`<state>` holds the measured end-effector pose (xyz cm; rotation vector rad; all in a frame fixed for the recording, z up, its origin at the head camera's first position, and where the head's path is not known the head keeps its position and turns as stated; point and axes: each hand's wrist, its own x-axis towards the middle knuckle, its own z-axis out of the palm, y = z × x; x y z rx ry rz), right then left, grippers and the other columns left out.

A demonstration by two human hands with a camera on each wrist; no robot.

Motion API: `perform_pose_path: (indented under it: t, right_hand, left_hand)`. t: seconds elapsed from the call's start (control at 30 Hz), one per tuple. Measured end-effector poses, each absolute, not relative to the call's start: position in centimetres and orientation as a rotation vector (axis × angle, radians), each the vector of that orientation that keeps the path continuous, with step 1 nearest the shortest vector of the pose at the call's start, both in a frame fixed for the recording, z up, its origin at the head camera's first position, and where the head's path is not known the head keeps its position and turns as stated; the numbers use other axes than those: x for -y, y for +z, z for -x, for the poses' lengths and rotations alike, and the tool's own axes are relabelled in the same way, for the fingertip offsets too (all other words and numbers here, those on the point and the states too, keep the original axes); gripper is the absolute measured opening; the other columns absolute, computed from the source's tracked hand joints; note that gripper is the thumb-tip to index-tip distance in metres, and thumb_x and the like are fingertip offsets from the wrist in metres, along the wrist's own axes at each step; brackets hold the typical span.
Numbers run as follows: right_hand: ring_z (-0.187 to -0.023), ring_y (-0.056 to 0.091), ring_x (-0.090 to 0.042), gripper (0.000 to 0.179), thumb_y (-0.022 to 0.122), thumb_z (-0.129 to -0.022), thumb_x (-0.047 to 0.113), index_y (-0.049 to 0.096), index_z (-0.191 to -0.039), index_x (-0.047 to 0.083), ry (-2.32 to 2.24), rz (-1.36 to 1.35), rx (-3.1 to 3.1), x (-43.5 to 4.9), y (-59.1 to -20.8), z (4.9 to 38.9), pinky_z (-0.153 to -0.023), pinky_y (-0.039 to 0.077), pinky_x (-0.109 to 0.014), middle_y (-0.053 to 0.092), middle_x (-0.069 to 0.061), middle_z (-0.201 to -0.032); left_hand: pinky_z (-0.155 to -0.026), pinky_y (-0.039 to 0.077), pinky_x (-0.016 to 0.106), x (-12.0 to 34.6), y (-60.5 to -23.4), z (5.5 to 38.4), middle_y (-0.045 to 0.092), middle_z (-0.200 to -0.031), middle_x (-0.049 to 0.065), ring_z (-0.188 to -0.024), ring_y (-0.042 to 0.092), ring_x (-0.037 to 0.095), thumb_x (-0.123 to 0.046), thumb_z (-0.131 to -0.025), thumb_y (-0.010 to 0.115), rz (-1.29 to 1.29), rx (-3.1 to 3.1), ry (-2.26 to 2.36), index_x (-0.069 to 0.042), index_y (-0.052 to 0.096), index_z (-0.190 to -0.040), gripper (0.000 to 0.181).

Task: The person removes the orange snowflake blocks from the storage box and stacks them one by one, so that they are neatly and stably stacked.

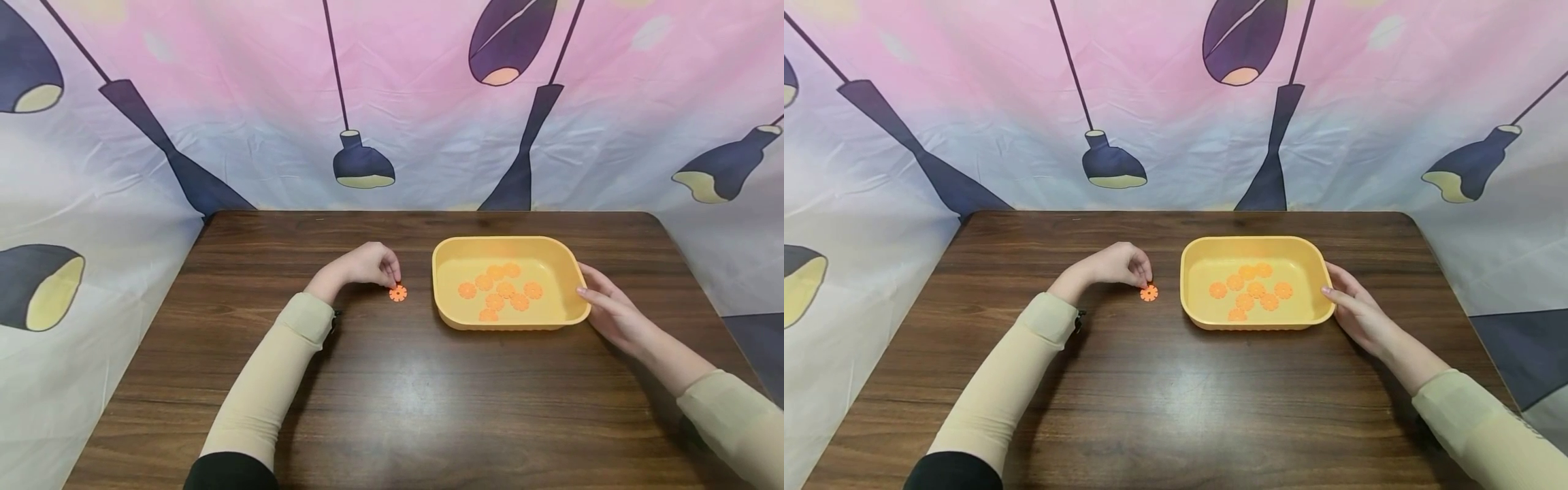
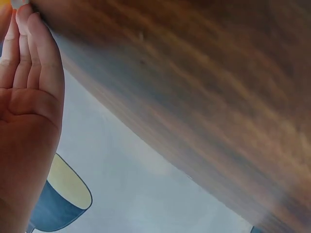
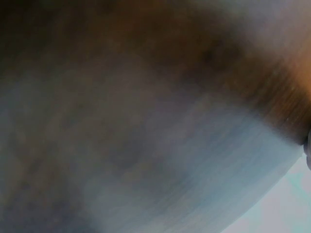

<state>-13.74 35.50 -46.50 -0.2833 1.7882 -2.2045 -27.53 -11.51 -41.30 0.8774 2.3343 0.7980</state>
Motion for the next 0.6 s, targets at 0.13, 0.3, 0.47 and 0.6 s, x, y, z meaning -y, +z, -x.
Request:
perform_pose_path:
  t: [0.13,0.3,0.47,0.6]
  right_hand:
    - [-0.129,0.058,0.006,0.045,0.037,-0.113,0.004,0.04,-0.151,0.028,-2.2,0.275,-1.793,-35.5,-46.5,13.7,-0.103,0.049,-0.011,0.044,0.017,-0.149]
    - [-0.129,0.058,0.005,0.045,0.037,-0.113,0.004,0.041,-0.15,0.028,-2.203,0.267,-1.788,-35.6,-46.5,13.8,-0.103,0.049,-0.011,0.044,0.016,-0.149]
    - [-0.13,0.057,0.006,0.044,0.037,-0.113,0.004,0.04,-0.15,0.028,-2.208,0.261,-1.782,-35.7,-46.6,13.9,-0.103,0.049,-0.011,0.043,0.016,-0.148]
    - [-0.13,0.057,0.006,0.045,0.037,-0.113,0.004,0.04,-0.151,0.028,-2.212,0.258,-1.777,-35.8,-46.7,13.9,-0.103,0.049,-0.01,0.042,0.017,-0.148]
  left_hand:
    - [-0.078,0.06,0.025,11.5,-41.0,27.5,0.079,-0.09,0.01,-0.082,0.073,0.014,0.001,-0.091,0.075,-0.9,-2.347,0.816,0.001,0.077,-0.097,0.007]
    - [-0.08,0.062,0.027,10.6,-40.2,27.2,0.079,-0.091,0.009,-0.083,0.074,0.015,0.0,-0.09,0.075,-0.999,-2.382,0.879,0.0,0.077,-0.1,0.01]
    - [-0.083,0.062,0.028,9.0,-38.7,26.7,0.08,-0.095,0.01,-0.086,0.075,0.018,0.001,-0.091,0.075,-1.102,-2.4,0.934,0.003,0.077,-0.104,0.013]
    - [-0.083,0.062,0.027,7.6,-37.4,26.4,0.08,-0.097,0.011,-0.087,0.075,0.019,0.001,-0.092,0.075,-1.155,-2.397,0.955,0.002,0.077,-0.104,0.012]
